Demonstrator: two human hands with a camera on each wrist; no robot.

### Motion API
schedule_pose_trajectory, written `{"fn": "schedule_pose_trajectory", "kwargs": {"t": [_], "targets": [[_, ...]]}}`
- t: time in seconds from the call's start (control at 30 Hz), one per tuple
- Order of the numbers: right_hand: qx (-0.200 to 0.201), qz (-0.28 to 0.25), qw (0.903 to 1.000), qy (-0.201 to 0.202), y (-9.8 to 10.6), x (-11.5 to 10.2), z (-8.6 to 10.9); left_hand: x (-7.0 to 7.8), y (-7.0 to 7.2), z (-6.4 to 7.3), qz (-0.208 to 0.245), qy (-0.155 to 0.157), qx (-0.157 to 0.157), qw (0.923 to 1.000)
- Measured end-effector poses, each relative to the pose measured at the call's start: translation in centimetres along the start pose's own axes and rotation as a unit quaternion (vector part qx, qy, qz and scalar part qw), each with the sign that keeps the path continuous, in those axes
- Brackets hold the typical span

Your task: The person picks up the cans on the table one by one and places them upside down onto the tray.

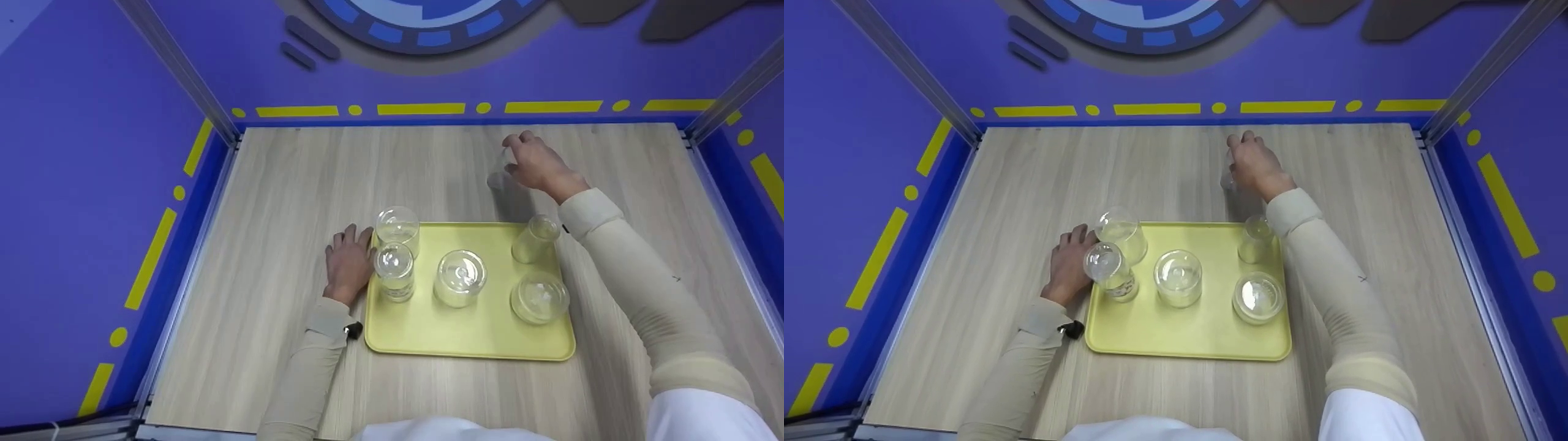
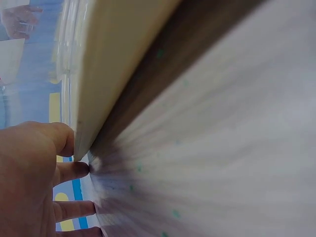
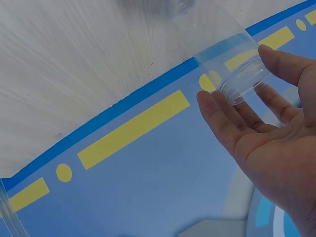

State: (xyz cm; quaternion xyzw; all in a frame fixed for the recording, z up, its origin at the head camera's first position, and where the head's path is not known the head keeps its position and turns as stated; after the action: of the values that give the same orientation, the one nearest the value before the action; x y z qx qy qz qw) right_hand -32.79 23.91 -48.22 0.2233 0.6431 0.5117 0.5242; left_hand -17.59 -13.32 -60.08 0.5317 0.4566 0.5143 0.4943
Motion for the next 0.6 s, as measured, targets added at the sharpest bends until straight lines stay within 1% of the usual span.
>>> {"fn": "schedule_pose_trajectory", "kwargs": {"t": [0.3, 0.43, 0.6], "targets": [[0.009, -0.014, 0.9998, -0.009, 0.2, -0.1, 0.3, 0.0, 0.0, 0.0, 0.007, 0.004, -0.008, 0.9999], [0.023, -0.020, 0.9995, -0.008, 0.5, -0.1, 0.6, -0.1, 0.0, -0.1, 0.008, 0.006, -0.015, 0.9998], [0.044, -0.027, 0.9987, -0.005, 0.7, -0.1, 1.0, -0.1, 0.0, 0.0, 0.009, 0.004, -0.004, 0.9999]]}}
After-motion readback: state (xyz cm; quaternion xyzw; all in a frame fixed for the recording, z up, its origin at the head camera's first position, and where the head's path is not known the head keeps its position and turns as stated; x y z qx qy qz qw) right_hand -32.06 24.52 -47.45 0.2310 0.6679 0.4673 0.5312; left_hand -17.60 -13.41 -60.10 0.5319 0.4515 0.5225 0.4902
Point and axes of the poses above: each hand's wrist, its own z-axis away from the middle knuckle, its own y-axis out of the back of the hand, x = y × z, the point moved 3 cm from there along -z, towards the middle knuckle, and after that the axes turned 5 degrees about -z, right-handed, at the moved point
